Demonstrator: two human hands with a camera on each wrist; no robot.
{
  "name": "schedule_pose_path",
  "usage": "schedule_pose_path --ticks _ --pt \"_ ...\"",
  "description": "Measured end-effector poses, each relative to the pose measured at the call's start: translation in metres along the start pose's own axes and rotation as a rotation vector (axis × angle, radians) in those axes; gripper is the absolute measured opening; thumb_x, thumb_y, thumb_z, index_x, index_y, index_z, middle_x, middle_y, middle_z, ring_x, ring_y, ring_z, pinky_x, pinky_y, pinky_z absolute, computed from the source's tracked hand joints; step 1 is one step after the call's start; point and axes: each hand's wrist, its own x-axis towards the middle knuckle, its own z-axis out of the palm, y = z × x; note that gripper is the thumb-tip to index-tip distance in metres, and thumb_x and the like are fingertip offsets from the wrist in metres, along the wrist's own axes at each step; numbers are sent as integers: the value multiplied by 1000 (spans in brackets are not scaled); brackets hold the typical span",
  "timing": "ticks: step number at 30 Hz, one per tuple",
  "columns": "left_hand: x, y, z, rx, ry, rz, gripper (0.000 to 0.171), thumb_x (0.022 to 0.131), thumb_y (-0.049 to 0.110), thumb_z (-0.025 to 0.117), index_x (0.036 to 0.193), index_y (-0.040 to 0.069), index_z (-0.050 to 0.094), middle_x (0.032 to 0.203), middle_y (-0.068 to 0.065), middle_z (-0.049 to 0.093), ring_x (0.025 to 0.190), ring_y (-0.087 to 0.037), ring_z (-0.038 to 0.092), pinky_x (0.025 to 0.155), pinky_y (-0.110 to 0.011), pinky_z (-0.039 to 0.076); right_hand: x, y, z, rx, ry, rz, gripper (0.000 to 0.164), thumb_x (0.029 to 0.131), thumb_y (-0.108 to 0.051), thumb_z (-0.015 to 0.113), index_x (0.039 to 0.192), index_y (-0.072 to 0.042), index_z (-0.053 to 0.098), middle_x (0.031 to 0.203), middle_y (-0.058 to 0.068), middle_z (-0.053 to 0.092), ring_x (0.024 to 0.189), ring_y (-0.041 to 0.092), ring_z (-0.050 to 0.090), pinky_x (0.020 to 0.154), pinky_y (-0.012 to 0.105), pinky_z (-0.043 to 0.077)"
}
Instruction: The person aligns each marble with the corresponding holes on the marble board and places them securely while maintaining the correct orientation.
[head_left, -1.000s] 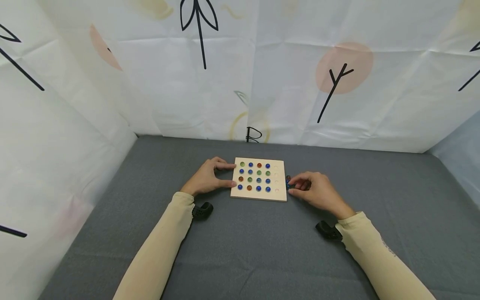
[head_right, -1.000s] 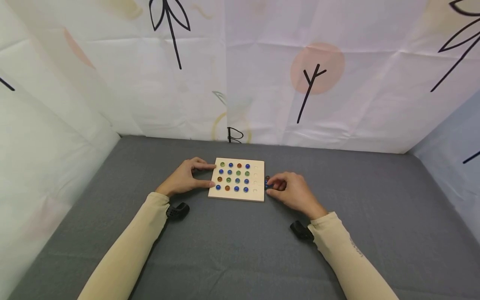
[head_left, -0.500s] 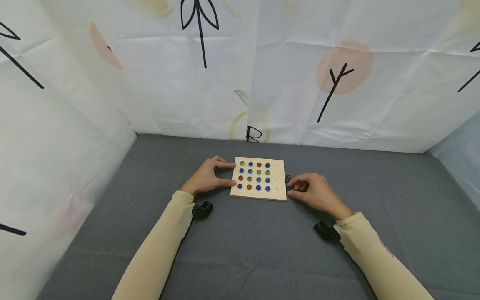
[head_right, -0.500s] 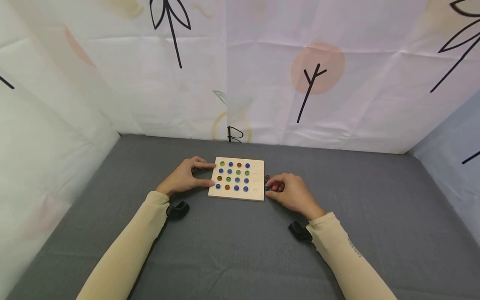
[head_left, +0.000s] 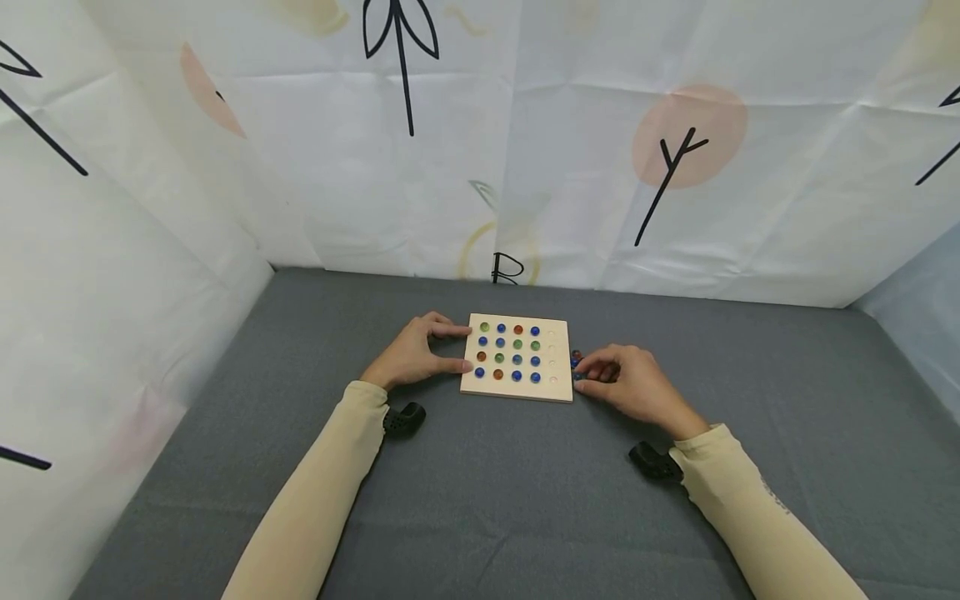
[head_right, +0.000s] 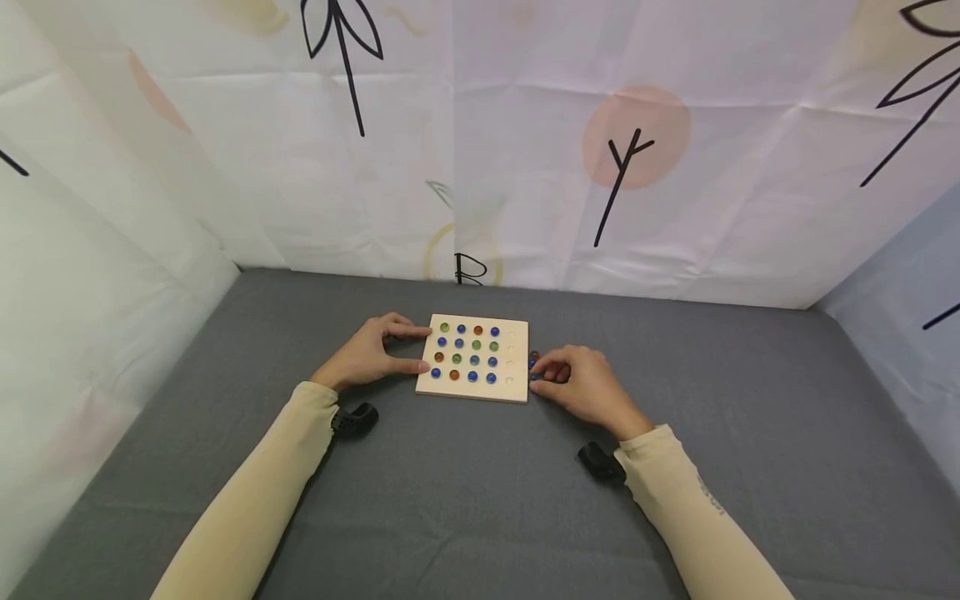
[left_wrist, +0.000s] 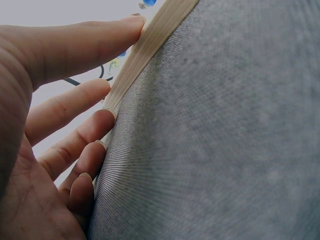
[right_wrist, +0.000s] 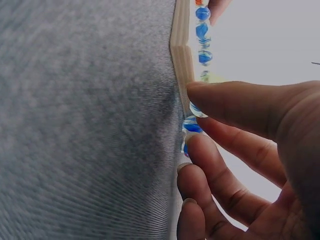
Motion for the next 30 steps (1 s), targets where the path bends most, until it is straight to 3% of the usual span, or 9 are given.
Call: schedule_pose_path --ticks 13,30 --pt "0 -1 0 -5 3 3 61 80 30 89 136 15 68 135 -13 53 129 -34 47 108 -55 38 -3 -8 -13 69 65 -5 16 87 -10 81 102 -6 78 85 2 66 72 17 59 62 27 48" --pt "0 -1 -1 22 0 -5 60 82 32 87 137 16 67 137 -13 53 132 -36 44 110 -57 35 -3 -9 -10 85 62 -3 16 88 -10 80 104 -6 77 85 1 66 73 18 60 63 28 49"
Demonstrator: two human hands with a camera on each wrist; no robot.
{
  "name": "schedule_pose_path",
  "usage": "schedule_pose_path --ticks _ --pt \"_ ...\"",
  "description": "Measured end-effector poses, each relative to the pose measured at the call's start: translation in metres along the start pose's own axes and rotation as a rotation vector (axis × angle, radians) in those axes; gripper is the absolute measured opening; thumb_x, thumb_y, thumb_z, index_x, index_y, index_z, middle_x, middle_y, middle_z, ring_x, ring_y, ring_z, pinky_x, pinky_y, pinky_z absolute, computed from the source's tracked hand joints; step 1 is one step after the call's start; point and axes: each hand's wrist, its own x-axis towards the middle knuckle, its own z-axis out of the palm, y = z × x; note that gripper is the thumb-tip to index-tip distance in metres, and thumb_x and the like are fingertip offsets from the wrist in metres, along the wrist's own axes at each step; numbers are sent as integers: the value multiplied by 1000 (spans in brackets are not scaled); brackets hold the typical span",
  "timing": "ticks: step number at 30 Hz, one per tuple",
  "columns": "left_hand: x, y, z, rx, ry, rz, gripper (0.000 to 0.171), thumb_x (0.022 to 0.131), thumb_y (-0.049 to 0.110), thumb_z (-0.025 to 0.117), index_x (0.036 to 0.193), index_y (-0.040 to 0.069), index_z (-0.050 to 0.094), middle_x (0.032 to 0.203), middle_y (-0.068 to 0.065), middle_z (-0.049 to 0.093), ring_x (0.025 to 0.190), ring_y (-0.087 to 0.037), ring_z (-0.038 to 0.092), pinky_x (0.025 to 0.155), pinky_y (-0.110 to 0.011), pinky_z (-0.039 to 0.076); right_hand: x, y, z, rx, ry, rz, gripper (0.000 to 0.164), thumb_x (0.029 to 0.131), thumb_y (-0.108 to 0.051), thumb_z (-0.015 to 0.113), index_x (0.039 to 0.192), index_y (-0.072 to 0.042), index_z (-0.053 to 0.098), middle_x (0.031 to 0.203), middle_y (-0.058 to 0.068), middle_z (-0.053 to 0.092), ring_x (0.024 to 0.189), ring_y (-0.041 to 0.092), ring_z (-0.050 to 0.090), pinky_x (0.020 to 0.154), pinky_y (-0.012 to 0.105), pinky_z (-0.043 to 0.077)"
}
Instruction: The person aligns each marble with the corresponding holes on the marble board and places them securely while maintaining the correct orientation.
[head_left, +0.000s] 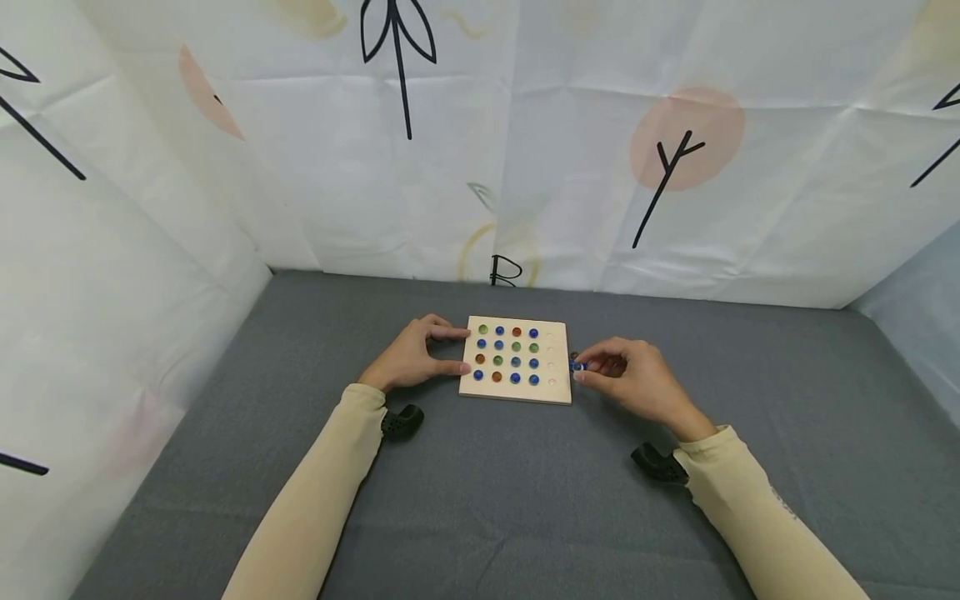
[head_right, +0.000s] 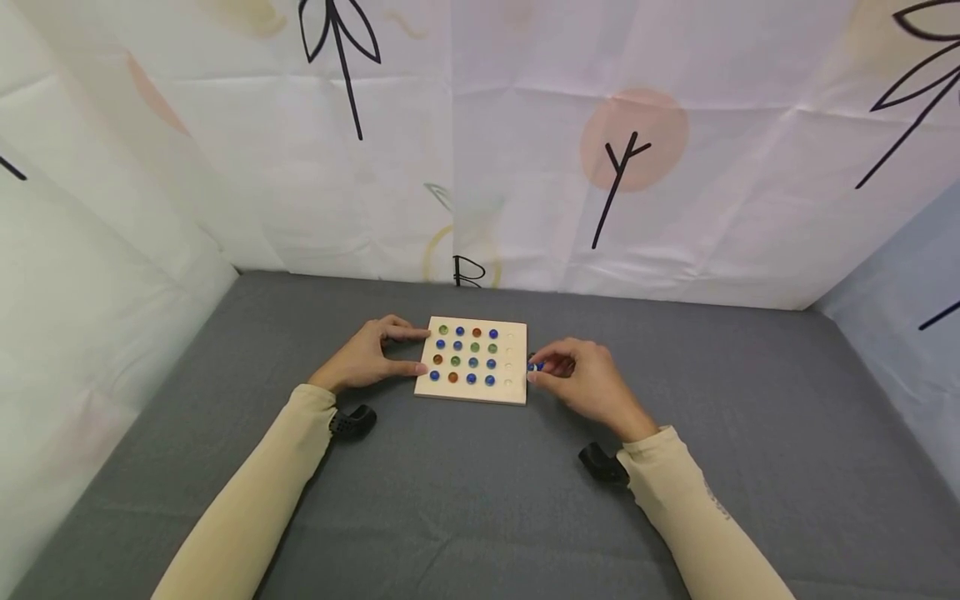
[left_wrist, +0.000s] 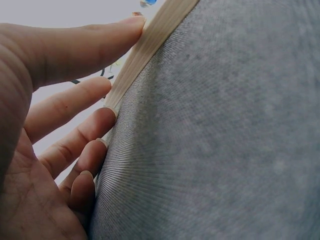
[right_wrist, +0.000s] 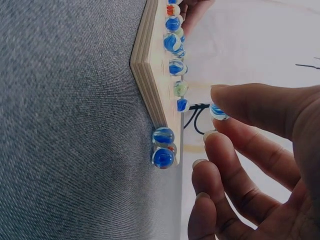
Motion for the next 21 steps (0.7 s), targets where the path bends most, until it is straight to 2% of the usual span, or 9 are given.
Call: schedule_pose_path --ticks 13,21 --pt "-2 0 -2 10 1 14 59 83 30 86 137 16 67 136 -13 53 132 -36 44 109 -59 35 6 -4 -3 -17 5 -10 18 90 -13 79 106 -5 77 87 2 66 75 17 60 66 31 49" --pt "0 -1 0 29 1 13 59 83 32 86 137 18 67 136 -12 54 132 -36 44 109 -59 34 19 -3 -2 -18 -4 -6 20 92 -18 78 107 -5 77 87 3 67 76 17 60 66 33 48"
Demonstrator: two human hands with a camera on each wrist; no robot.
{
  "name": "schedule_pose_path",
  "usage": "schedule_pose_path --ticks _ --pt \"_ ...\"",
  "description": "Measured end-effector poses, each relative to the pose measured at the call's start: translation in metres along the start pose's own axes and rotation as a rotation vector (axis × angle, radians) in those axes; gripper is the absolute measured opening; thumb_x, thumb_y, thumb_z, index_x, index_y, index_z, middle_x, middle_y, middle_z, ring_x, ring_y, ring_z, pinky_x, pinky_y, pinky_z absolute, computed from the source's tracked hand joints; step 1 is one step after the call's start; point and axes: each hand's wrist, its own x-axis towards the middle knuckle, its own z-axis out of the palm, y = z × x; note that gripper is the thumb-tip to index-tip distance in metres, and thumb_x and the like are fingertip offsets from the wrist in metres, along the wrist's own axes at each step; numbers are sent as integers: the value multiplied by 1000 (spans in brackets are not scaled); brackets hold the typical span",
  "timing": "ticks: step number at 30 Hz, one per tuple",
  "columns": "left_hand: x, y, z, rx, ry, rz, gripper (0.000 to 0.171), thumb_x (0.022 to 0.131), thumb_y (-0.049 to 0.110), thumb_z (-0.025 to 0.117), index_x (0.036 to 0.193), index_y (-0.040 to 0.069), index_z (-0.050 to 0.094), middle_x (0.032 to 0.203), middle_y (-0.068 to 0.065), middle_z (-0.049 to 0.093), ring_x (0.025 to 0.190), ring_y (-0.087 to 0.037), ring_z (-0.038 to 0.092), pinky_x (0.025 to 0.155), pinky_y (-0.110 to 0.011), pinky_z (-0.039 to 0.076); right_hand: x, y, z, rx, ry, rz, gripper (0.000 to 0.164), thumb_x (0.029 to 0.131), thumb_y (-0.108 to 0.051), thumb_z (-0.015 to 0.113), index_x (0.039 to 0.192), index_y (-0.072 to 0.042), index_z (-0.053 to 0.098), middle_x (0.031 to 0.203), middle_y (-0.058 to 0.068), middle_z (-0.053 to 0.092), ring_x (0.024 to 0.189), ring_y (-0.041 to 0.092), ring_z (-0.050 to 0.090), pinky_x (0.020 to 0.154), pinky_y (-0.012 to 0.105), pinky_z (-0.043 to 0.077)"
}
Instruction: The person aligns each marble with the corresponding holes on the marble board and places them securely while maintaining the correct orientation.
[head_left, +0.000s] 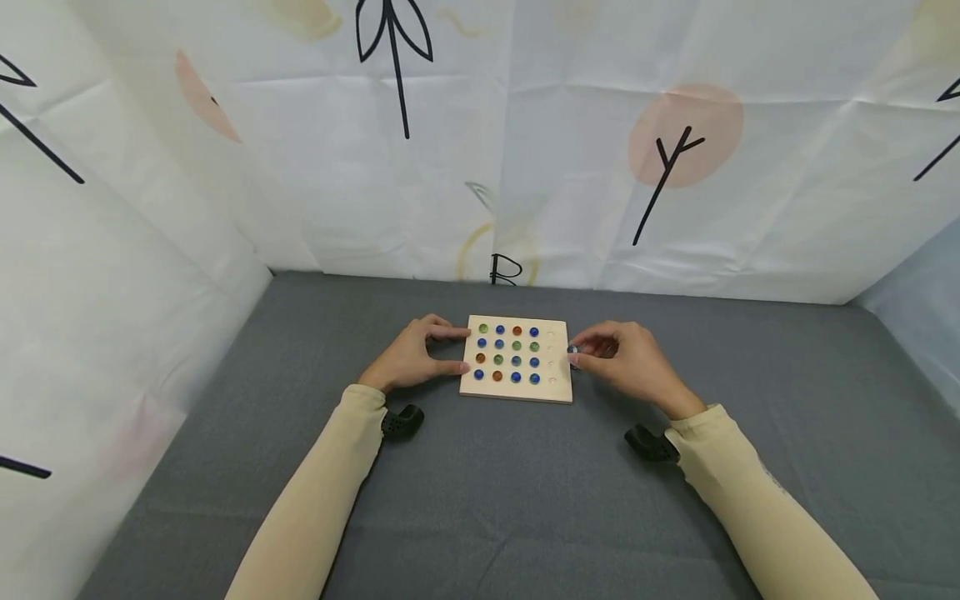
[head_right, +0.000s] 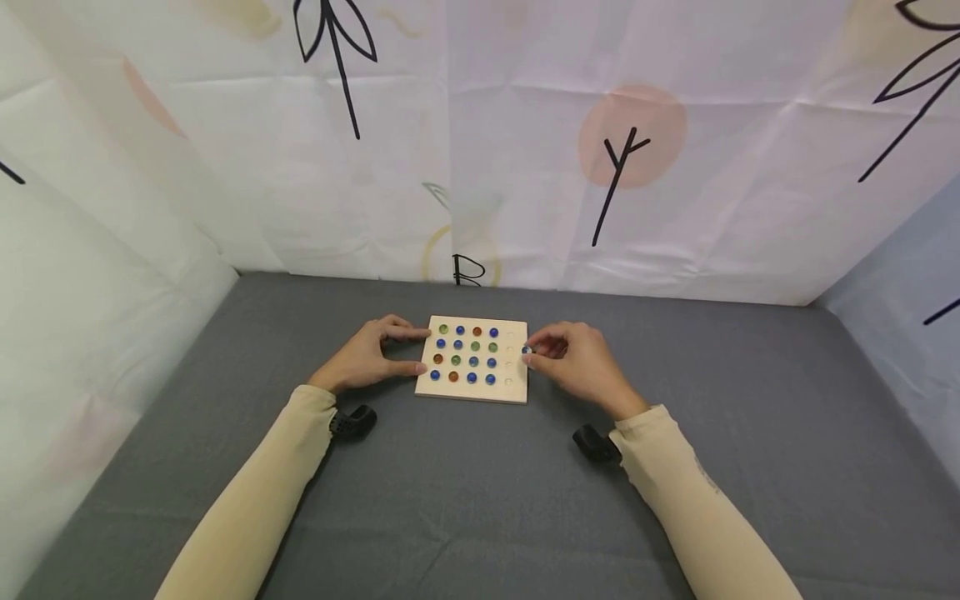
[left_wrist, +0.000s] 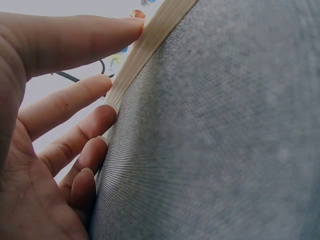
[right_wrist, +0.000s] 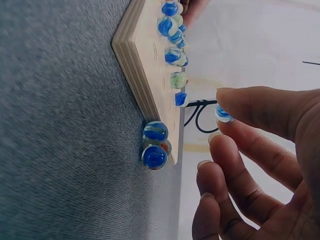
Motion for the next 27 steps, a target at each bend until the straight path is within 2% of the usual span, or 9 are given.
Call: schedule_pose_path --ticks 13,27 --pt "0 2 -1 -4 3 13 59 83 29 86 138 15 67 134 -13 55 129 -36 46 108 -58 36 23 0 2 -27 -27 66 21 93 -17 76 110 -4 76 90 7 67 79 22 61 67 37 49" --pt "-1 2 -1 -5 5 11 59 84 28 85 138 15 66 135 -13 54 129 -35 46 108 -57 36 43 1 7 -44 -75 87 23 94 -18 74 111 -3 76 91 8 68 79 22 61 64 36 49"
